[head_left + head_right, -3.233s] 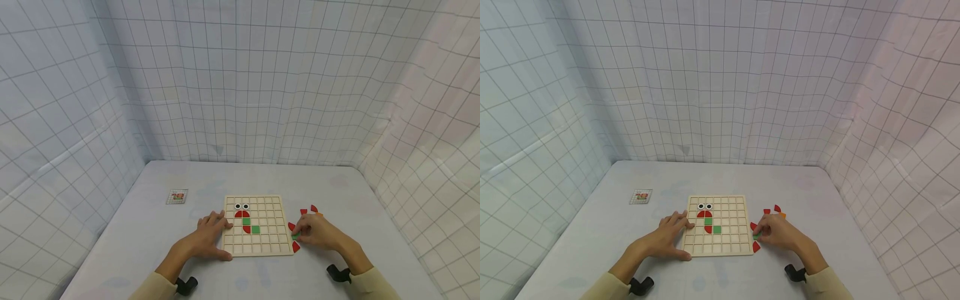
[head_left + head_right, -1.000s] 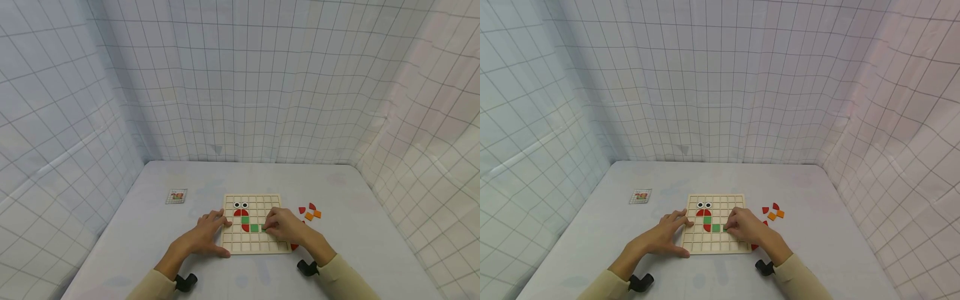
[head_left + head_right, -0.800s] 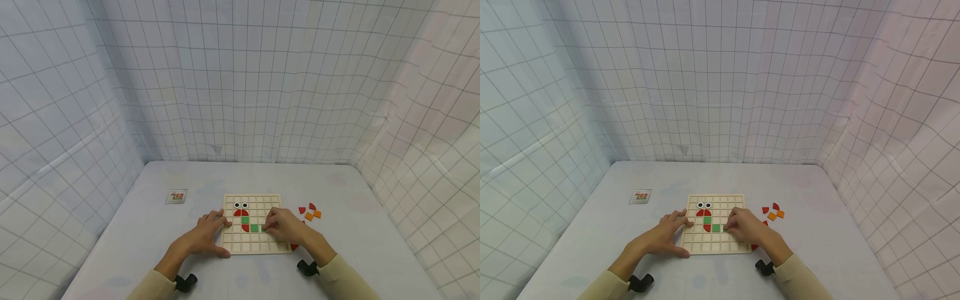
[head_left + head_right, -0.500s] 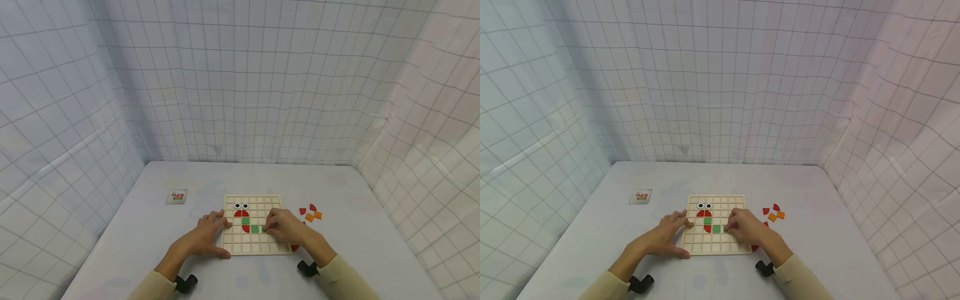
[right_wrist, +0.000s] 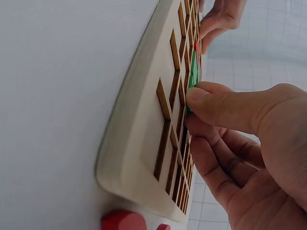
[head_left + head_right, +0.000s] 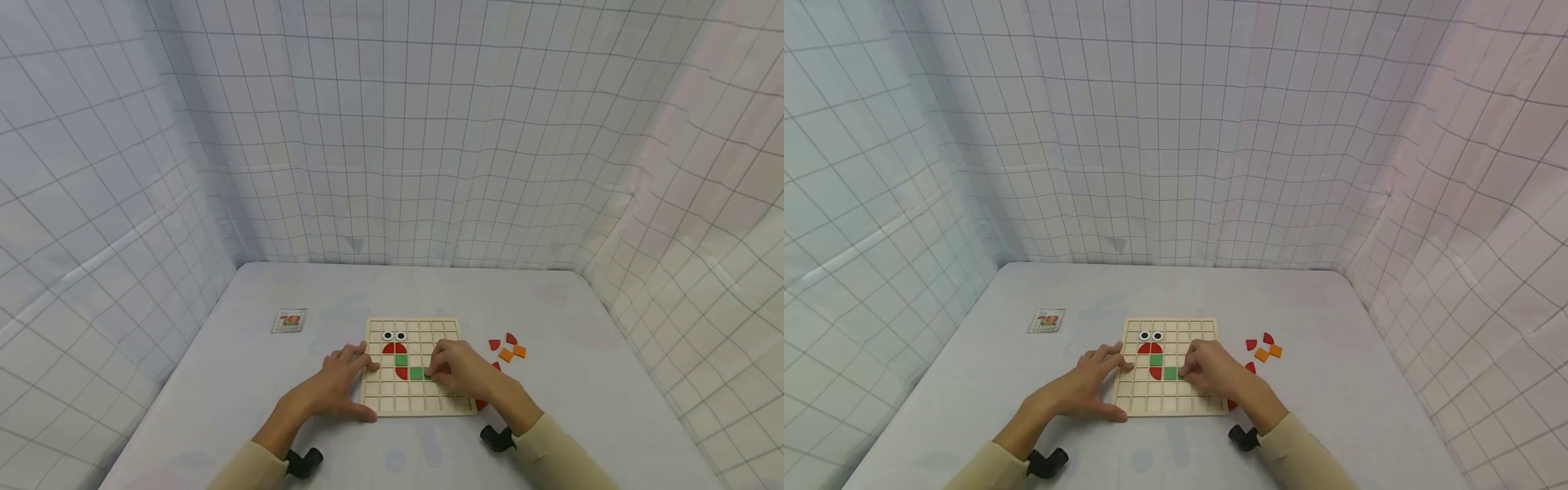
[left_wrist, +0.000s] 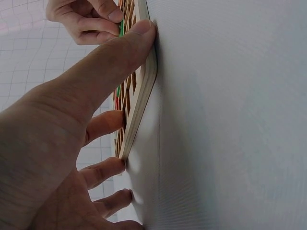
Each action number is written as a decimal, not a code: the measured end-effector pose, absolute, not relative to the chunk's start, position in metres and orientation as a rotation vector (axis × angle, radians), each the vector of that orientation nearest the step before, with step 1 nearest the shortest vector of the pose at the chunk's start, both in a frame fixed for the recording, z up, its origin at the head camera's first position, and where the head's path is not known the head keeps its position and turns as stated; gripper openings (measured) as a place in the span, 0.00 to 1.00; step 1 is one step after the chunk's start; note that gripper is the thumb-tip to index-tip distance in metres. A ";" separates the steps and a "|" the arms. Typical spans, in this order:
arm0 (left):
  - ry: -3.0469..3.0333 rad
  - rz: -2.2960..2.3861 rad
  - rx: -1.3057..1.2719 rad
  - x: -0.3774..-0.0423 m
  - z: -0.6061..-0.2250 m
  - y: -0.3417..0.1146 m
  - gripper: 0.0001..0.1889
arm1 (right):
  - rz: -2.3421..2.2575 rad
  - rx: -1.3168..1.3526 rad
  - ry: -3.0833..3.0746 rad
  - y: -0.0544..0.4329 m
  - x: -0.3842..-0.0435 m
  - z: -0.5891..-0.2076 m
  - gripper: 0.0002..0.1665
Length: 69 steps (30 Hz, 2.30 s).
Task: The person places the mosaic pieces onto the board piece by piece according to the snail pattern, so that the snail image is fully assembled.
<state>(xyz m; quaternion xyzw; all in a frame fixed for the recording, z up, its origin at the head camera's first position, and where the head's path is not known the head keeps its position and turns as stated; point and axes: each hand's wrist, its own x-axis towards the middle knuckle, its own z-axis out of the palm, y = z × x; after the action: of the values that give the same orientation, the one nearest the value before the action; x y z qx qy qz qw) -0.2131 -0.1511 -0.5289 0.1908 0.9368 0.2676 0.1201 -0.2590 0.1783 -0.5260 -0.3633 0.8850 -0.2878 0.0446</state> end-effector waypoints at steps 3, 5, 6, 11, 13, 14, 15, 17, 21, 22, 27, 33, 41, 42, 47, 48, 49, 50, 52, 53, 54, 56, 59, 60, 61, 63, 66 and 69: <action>2.734 0.783 0.557 -0.213 -0.528 -0.151 0.46 | -0.878 -1.095 2.711 0.178 -0.259 -0.527 0.05; 2.734 0.782 0.555 -0.213 -0.528 -0.151 0.46 | -0.876 -1.090 2.716 0.178 -0.258 -0.528 0.05; 2.735 0.781 0.554 -0.214 -0.528 -0.151 0.46 | -0.874 -1.082 2.716 0.178 -0.258 -0.528 0.05; 2.738 0.776 0.551 -0.213 -0.528 -0.151 0.46 | -0.847 -1.072 2.726 0.179 -0.257 -0.527 0.05; 2.739 0.778 0.555 -0.213 -0.528 -0.152 0.46 | -0.831 -1.080 2.724 0.180 -0.257 -0.526 0.05; 2.739 0.778 0.555 -0.213 -0.528 -0.152 0.46 | -0.823 -1.086 2.721 0.181 -0.257 -0.525 0.05; 2.738 0.779 0.556 -0.213 -0.528 -0.152 0.46 | -0.817 -1.092 2.716 0.182 -0.257 -0.525 0.05; 2.735 0.781 0.556 -0.212 -0.527 -0.152 0.46 | -0.813 -1.091 2.706 0.185 -0.257 -0.523 0.06; 2.731 0.787 0.556 -0.212 -0.526 -0.152 0.46 | -0.837 -1.051 2.689 0.195 -0.257 -0.521 0.06; 2.732 0.789 0.558 -0.212 -0.526 -0.152 0.45 | -0.848 -1.030 2.686 0.199 -0.256 -0.521 0.07; 2.737 0.788 0.577 -0.212 -0.526 -0.152 0.45 | -0.920 -1.005 2.677 0.214 -0.253 -0.518 0.09; 2.731 0.789 0.588 -0.212 -0.527 -0.152 0.46 | -0.943 -0.900 2.686 0.234 -0.247 -0.518 0.09; 2.732 0.778 0.581 -0.212 -0.526 -0.152 0.46 | -0.970 -0.890 2.662 0.259 -0.241 -0.520 0.11; 2.731 0.781 0.578 -0.212 -0.526 -0.152 0.45 | -0.971 -0.883 2.659 0.262 -0.240 -0.521 0.12; 2.726 0.791 0.572 -0.212 -0.524 -0.152 0.46 | -0.979 -0.855 2.636 0.271 -0.237 -0.522 0.18; 2.726 0.791 0.573 -0.212 -0.524 -0.152 0.46 | -0.981 -0.842 2.628 0.273 -0.236 -0.522 0.19; 2.725 0.791 0.575 -0.212 -0.525 -0.153 0.46 | -0.981 -0.843 2.621 0.274 -0.236 -0.523 0.20; 2.724 0.790 0.578 -0.212 -0.525 -0.153 0.46 | -0.980 -0.847 2.619 0.275 -0.236 -0.524 0.21; 2.722 0.794 0.579 -0.212 -0.526 -0.153 0.46 | -0.971 -0.853 2.615 0.277 -0.235 -0.526 0.22; 2.723 0.795 0.584 -0.212 -0.526 -0.153 0.46 | -0.973 -0.854 2.610 0.277 -0.235 -0.526 0.22; 2.720 0.797 0.584 -0.212 -0.526 -0.153 0.46 | -0.975 -0.856 2.605 0.278 -0.235 -0.527 0.22; 2.716 0.802 0.585 -0.212 -0.526 -0.153 0.46 | -0.974 -0.864 2.601 0.278 -0.235 -0.529 0.21; 2.714 0.808 0.588 -0.212 -0.526 -0.154 0.46 | -0.967 -0.884 2.600 0.278 -0.235 -0.530 0.20; 2.712 0.807 0.589 -0.212 -0.527 -0.154 0.46 | -0.960 -0.889 2.604 0.278 -0.235 -0.531 0.20; 2.713 0.807 0.591 -0.211 -0.526 -0.154 0.46 | -0.954 -0.895 2.607 0.278 -0.235 -0.531 0.20; 2.716 0.802 0.594 -0.211 -0.526 -0.154 0.46 | -0.942 -0.904 2.615 0.277 -0.235 -0.531 0.19; 2.723 0.790 0.590 -0.212 -0.526 -0.154 0.46 | -0.927 -0.908 2.620 0.277 -0.236 -0.530 0.18; 2.728 0.785 0.582 -0.212 -0.525 -0.153 0.46 | -0.923 -0.911 2.619 0.277 -0.235 -0.529 0.17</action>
<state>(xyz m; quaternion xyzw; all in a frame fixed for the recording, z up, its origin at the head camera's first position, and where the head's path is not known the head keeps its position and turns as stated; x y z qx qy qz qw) -0.2124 -0.1529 -0.5253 0.1994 0.9344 0.2689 0.1214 -0.2354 0.2771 -0.5294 -0.3097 0.8907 -0.3141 0.1095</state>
